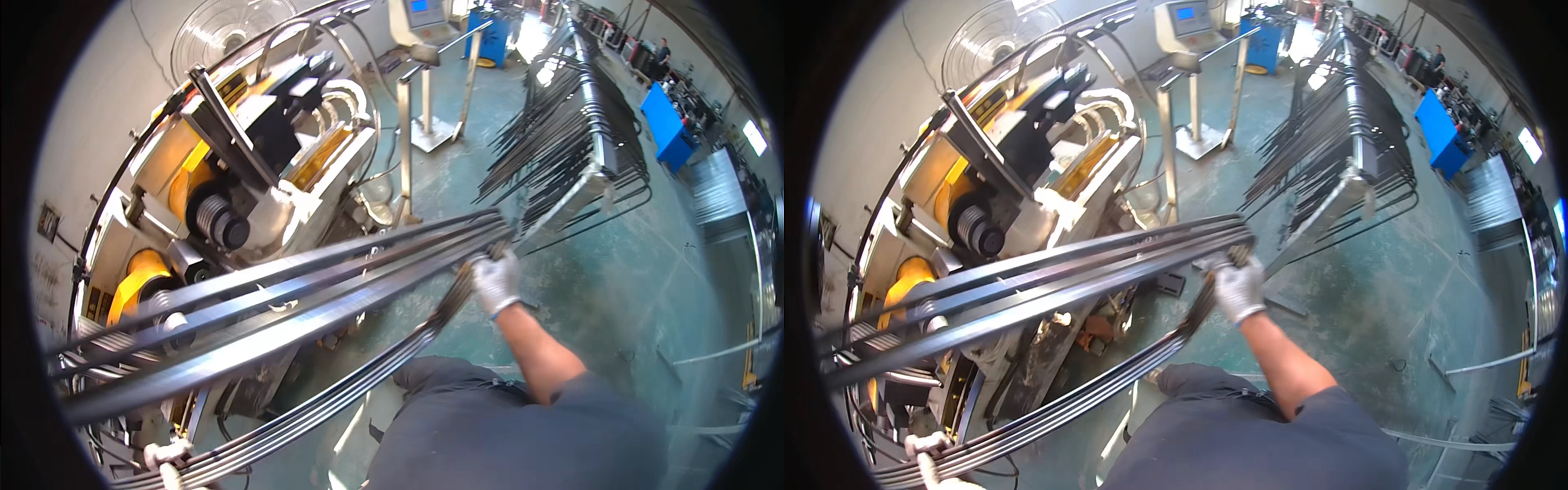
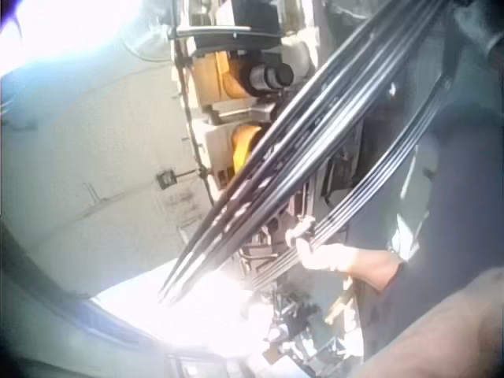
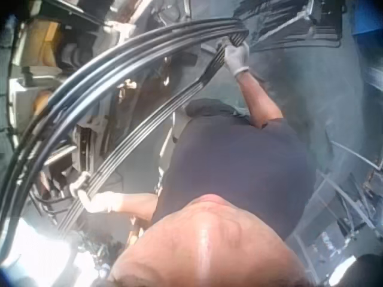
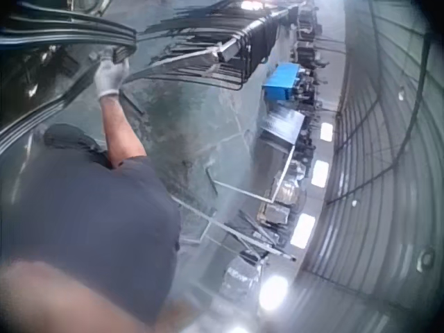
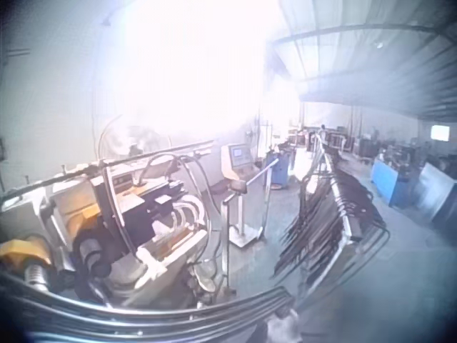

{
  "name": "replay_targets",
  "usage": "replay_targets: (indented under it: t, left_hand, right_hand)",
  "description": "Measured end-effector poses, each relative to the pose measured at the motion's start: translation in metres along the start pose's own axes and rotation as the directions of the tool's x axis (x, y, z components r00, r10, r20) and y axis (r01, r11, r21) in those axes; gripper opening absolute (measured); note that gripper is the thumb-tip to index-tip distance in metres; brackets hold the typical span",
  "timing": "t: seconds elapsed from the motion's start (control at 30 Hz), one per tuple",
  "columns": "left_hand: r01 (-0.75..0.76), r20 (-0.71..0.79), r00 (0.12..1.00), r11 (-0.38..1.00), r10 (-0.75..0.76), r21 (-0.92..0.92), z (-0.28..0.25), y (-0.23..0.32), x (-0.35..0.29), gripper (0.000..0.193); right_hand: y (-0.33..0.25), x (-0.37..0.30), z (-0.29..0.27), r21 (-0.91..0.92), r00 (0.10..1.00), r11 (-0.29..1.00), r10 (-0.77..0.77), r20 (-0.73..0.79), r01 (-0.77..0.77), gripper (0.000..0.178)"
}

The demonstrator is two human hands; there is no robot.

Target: The person repeatedly picks up bundles of long metal rods from a floor rack, feeds them into a yellow and gray bending machine, and removes the bent rods to place them on a nearby rack. The process is repeated continuously throughout the clip.

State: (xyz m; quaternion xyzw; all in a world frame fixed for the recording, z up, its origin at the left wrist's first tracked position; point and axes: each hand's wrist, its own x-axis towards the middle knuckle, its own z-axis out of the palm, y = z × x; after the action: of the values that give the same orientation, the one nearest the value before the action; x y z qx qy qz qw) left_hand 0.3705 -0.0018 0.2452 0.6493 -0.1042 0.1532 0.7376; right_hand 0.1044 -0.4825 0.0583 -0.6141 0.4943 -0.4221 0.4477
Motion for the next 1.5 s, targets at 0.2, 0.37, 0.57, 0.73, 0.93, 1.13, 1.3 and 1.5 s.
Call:
replay_targets:
  t: [0.2, 0.37, 0.57, 0.73, 0.93, 1.13, 1.3, 1.5]
  left_hand:
    - [0.774, 0.509, 0.619, 0.575, -0.598, -0.264, 0.066, -0.165, -0.176, 0.038]
    - [0.957, 0.543, 0.040, -0.125, -0.839, -0.263, 0.127, -0.194, -0.304, 0.038]
    - [0.992, 0.387, 0.098, 0.123, -0.917, 0.041, 0.211, -0.223, -0.374, 0.053]
    - [0.922, 0.459, 0.352, 0.388, -0.816, -0.017, 0.286, -0.168, -0.365, 0.048]
    - [0.881, 0.240, 0.444, 0.469, -0.863, 0.060, 0.240, -0.157, -0.381, 0.037]
    - [0.844, -0.047, 0.474, 0.468, -0.879, -0.263, 0.104, -0.159, -0.424, 0.024]
    - [0.674, -0.385, 0.505, 0.631, -0.773, -0.384, -0.055, -0.134, -0.456, 0.027]
    - [0.471, -0.698, 0.649, 0.880, -0.302, 0.057, -0.314, -0.034, -0.457, 0.026]
  right_hand:
    - [0.043, 0.107, -0.253, -0.486, 0.716, 0.840, -0.491, -0.496, 0.240, 0.029]
    - [0.034, 0.221, -0.374, -0.640, 0.732, 0.768, -0.460, -0.503, 0.044, 0.034]
    - [0.078, 0.359, -0.408, -0.873, 0.863, 0.460, -0.365, -0.350, -0.159, 0.040]
    - [0.118, 0.477, -0.429, -0.954, 0.889, 0.183, -0.353, -0.290, -0.238, 0.032]
    - [0.090, 0.516, -0.460, -0.975, 0.920, 0.214, -0.369, -0.131, -0.053, 0.038]
    - [0.124, 0.341, -0.300, -0.729, 0.584, 0.363, -0.809, 0.061, 0.580, 0.035]
    - [0.243, 0.096, -0.201, -0.582, 0.848, 0.618, -0.356, 0.392, 0.528, 0.040]
    - [0.298, -0.106, -0.042, -0.547, 0.598, 0.663, 0.184, 0.780, 0.510, 0.048]
